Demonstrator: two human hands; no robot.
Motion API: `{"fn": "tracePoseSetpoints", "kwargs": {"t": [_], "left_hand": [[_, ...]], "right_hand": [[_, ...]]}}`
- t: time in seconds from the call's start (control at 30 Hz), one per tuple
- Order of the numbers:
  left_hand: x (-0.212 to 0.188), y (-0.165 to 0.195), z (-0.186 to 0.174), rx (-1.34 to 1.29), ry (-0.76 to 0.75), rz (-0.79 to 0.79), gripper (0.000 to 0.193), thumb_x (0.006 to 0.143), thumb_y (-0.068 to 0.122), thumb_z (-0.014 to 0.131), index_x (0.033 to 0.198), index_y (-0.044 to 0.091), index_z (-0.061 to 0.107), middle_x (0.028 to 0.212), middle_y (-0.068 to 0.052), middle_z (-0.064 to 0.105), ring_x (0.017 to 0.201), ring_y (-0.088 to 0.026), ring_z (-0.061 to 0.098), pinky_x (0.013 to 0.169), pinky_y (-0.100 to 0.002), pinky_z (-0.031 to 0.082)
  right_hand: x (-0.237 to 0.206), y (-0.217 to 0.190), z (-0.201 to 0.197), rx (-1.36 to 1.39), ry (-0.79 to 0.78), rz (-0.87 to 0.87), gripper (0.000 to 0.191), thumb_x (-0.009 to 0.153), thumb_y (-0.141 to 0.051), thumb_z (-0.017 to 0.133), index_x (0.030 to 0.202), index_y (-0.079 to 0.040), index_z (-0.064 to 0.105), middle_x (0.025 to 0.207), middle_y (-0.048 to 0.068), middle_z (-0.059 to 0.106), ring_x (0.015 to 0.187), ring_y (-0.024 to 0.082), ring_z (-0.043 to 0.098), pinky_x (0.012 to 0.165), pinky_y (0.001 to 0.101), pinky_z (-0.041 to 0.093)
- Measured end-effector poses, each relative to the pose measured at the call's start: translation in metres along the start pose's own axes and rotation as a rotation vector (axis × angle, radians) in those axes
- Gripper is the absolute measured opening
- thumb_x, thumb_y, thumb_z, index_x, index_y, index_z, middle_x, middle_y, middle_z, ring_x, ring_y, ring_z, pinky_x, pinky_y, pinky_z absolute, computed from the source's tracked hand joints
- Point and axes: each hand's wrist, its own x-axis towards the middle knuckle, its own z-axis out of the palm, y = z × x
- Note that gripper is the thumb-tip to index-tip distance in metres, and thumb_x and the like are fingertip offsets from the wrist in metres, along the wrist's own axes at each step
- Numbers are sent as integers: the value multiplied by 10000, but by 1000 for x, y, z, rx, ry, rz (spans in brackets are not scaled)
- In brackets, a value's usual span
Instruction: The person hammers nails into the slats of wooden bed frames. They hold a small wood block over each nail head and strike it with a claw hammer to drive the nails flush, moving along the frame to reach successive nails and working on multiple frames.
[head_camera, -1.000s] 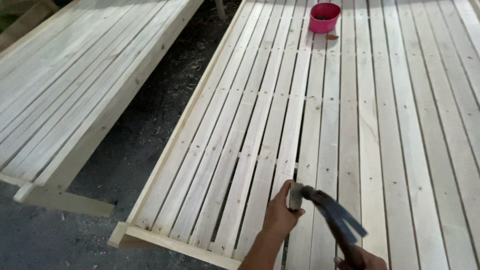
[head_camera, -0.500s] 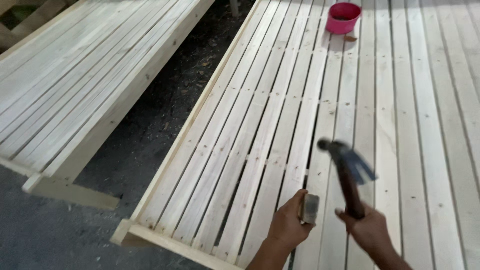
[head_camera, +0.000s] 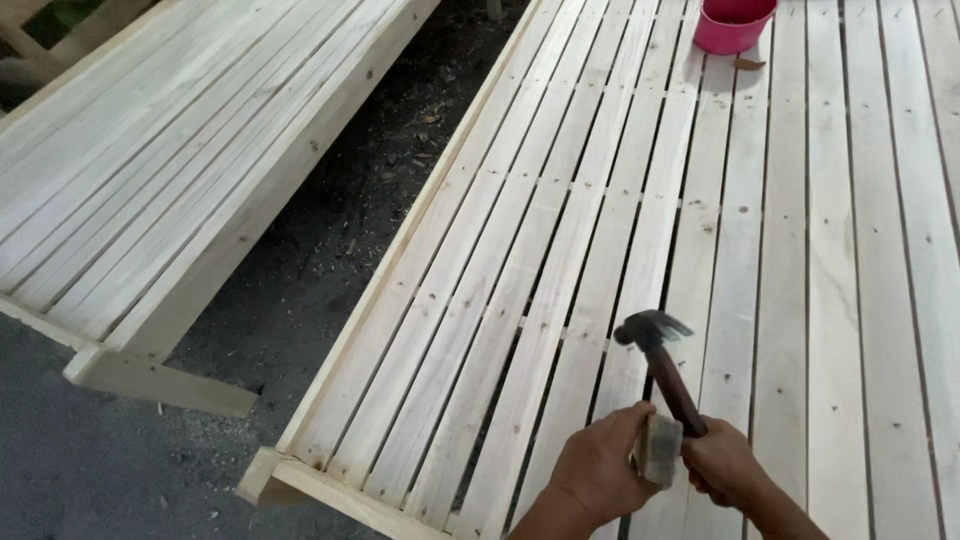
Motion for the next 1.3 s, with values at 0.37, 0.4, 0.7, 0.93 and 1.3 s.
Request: {"fn": "tracePoseSetpoints", "kwargs": {"t": [0.37,0.4,0.7,0.93,1.3], "left_hand": [[7,-9,6,62,-8,59,740,786,306,844,1419,75,537,1220,-156,691,1096,-354,676,926,-444,545],[7,-11,7,63,-9,66,756,784,302,839,1431,68,525,1214,-157,693,1090,-351,679,921,-443,547],[11,-10,5,38,-38,36,738,766,318,856,1397,82,554,1177,-144,708,1059,-335,691,898,-425,562],[12,-14,5,50,-24,92,716,762,318,848,1377,91,559,1179,-136,709,1049,-331,697,883,-428,563],[15,-21,10,82,-22,73,725,750,338,846,1382,120,565,1190,-120,709,1058,-324,700,913,-412,562]], "right_hand": [[2,1,-2,308,139,-21,174,886,-96,709,859,36,600,586,130,545,405,232,465,384,406,356],[3,3,-4,173,51,100,169,899,-93,703,861,45,612,592,136,537,415,244,469,398,411,364],[12,10,-19,333,140,-175,173,830,-76,725,855,32,592,573,157,566,401,259,467,378,427,363],[18,2,-14,-175,9,213,216,874,-74,721,1050,-14,611,648,162,611,492,269,545,462,424,449],[14,-1,-25,92,255,-258,274,824,-149,780,969,66,693,694,166,670,583,243,622,536,406,510]]}}
